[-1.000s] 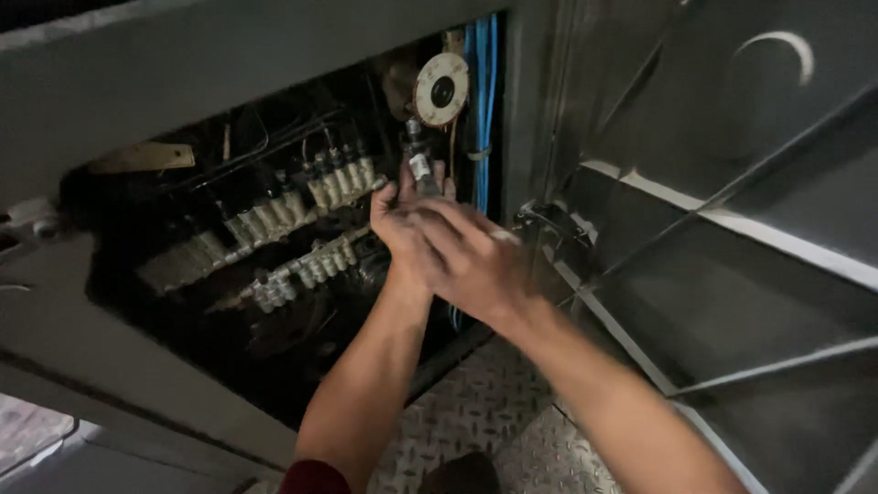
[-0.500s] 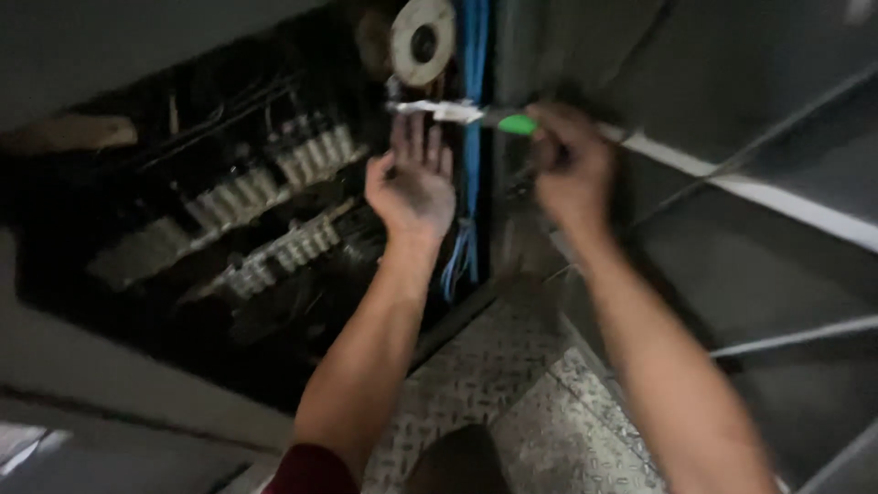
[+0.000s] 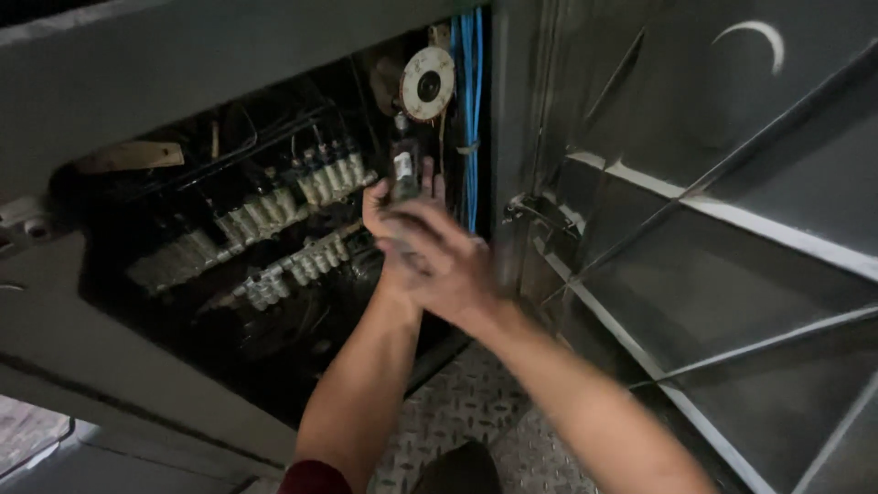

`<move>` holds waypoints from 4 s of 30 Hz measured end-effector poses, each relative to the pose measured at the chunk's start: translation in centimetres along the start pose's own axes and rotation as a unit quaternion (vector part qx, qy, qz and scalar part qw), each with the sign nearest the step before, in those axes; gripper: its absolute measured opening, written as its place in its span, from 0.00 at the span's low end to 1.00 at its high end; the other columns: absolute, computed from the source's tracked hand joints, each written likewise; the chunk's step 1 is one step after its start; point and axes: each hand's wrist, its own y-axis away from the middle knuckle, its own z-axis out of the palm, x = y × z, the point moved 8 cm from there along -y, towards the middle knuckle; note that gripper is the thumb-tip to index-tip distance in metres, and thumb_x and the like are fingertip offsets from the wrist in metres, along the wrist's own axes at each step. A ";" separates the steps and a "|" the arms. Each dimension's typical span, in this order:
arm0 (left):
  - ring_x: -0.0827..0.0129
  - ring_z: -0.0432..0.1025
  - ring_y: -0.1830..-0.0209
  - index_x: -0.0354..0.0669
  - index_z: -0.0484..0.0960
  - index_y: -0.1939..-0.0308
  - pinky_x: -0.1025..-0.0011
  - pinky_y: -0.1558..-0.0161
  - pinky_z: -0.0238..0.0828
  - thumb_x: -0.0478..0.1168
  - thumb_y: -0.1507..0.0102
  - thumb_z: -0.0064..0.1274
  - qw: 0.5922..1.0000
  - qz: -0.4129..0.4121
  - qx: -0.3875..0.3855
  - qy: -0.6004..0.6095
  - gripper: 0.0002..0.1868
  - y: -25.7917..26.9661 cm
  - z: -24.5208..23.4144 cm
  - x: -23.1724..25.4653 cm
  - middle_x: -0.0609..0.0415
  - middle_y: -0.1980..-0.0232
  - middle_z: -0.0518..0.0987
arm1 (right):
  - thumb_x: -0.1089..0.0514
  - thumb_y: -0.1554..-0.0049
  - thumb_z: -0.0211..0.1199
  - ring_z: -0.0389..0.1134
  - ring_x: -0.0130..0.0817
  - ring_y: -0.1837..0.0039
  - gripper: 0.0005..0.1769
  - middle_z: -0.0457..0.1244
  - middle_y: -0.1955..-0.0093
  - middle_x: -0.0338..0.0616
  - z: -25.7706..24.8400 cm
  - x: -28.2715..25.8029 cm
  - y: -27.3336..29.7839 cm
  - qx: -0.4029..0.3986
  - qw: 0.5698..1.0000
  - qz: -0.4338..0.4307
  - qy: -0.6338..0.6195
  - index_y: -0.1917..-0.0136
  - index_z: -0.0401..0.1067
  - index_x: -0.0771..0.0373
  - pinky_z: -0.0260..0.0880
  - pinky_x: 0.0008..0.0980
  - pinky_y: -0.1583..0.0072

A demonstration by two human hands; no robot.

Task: Performing maintenance on an offset printing machine using a socket wrench to work on internal components.

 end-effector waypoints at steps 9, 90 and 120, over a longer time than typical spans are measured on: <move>0.59 0.56 0.22 0.45 0.70 0.29 0.59 0.20 0.39 0.59 0.36 0.47 0.995 0.073 -0.067 -0.005 0.35 0.8 -0.1 0.1 0.54 0.25 0.69 | 0.51 0.39 0.65 0.68 0.48 0.32 0.21 0.62 0.29 0.43 3.2 -2.2 -0.3 -0.050 0.984 -0.093 0.143 0.35 0.73 0.58 0.77 0.45 0.40; 0.52 0.53 0.20 0.47 0.67 0.26 0.52 0.20 0.42 0.52 0.30 0.39 1.000 0.001 -0.003 -0.007 0.30 -0.2 -2.3 -0.4 0.53 0.22 0.63 | 0.56 0.38 0.71 0.73 0.35 0.40 0.11 0.67 0.38 0.40 -0.4 -0.3 -0.8 0.011 0.997 -0.080 -0.010 0.43 0.77 0.59 0.81 0.37 0.43; 0.62 0.46 0.15 0.52 0.59 0.20 0.59 0.22 0.31 0.55 0.39 0.41 0.993 0.039 0.057 -0.099 0.41 -0.9 0.4 -1.8 0.60 0.14 0.52 | 0.67 0.31 0.58 0.70 0.32 0.51 0.12 0.68 0.37 0.48 -8.7 14.5 -0.8 0.128 0.973 0.170 -0.093 0.37 0.76 0.62 0.74 0.33 0.52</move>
